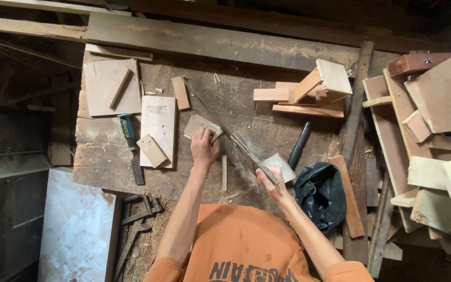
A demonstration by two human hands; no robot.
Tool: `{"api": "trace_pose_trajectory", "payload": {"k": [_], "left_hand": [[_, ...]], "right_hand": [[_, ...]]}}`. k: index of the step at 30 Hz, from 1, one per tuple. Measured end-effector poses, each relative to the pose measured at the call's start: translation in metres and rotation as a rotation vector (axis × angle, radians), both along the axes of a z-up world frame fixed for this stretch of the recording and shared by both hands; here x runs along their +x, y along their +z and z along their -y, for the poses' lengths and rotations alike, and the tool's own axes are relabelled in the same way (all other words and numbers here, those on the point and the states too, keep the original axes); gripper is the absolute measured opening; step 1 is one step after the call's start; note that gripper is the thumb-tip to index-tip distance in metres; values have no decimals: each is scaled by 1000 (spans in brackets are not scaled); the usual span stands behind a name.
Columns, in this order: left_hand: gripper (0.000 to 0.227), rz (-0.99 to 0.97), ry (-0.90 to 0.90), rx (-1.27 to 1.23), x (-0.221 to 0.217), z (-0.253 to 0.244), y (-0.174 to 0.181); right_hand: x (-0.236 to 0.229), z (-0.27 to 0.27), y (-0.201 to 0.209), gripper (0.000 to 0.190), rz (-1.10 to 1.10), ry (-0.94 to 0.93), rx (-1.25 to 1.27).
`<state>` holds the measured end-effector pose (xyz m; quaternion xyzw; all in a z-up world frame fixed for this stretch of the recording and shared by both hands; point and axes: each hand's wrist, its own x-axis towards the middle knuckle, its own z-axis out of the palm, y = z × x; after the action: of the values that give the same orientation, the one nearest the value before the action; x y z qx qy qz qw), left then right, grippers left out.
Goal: The person cuts small wooden pieces with a hand saw, sands the cut edges with sandpaper, and uses a hammer to tap the pieces on a cluttered workbench.
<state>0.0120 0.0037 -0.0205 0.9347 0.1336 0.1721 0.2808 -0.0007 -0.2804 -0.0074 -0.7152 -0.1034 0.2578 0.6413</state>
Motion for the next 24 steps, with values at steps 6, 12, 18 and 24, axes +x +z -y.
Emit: {"api": "trace_pose_trajectory", "payload": {"k": [6,12,18,24], "left_hand": [[19,-14,-72,19,5,-6,3],[17,-10,-20,-34,1,5,0],[19,4,-38,-36,-1,-3,-1],[19,2,-45,-27,4,-3,4]], "right_hand": [[5,-9,-9,38,64,6,28],[-9,-4,1,33,53,20,-43],[-19,-1,-1,36,23,27,-53],[-9,2,-4,34,213,41,-7]]}}
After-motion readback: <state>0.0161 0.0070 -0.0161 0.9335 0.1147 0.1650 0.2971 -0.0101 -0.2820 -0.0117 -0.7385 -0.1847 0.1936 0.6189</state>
